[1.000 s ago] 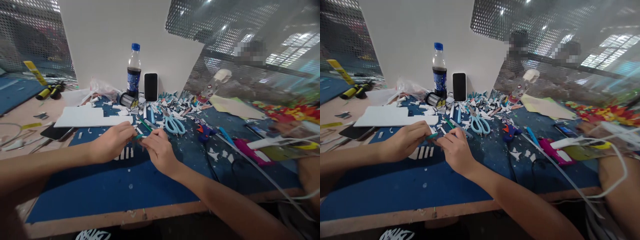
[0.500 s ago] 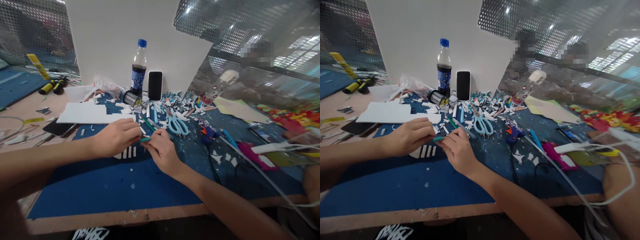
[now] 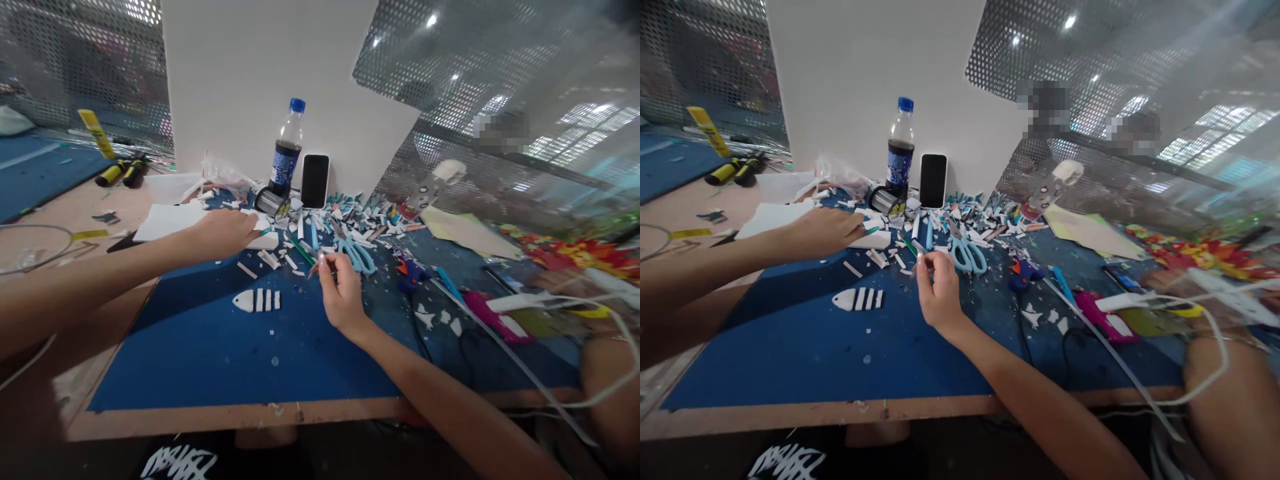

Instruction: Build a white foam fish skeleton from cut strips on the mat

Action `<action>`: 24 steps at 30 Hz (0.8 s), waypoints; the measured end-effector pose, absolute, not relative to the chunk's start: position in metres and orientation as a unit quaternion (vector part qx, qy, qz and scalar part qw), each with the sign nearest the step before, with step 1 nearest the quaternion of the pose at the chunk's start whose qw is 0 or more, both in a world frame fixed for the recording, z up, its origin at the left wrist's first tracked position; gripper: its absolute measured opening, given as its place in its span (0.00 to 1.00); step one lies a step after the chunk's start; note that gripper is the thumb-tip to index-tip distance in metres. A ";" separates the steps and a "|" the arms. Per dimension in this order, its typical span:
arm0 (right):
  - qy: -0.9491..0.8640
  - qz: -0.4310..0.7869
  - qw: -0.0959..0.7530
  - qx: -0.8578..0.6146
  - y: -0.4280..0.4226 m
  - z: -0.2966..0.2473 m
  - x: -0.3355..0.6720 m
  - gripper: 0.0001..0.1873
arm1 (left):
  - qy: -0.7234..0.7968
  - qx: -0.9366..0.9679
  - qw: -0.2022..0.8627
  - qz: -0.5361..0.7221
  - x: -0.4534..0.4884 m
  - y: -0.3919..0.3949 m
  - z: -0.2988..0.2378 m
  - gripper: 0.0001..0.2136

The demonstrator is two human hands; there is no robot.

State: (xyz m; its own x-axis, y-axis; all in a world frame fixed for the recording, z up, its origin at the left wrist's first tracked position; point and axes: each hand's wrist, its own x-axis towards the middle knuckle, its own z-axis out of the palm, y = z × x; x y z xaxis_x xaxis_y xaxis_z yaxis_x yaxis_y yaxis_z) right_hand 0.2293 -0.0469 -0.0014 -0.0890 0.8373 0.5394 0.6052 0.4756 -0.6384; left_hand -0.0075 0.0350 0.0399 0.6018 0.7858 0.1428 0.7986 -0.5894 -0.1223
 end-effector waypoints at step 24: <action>-0.750 0.270 0.340 -0.499 -0.038 0.021 0.226 0.29 | -0.312 -0.941 0.126 -0.027 0.003 0.036 0.003 0.12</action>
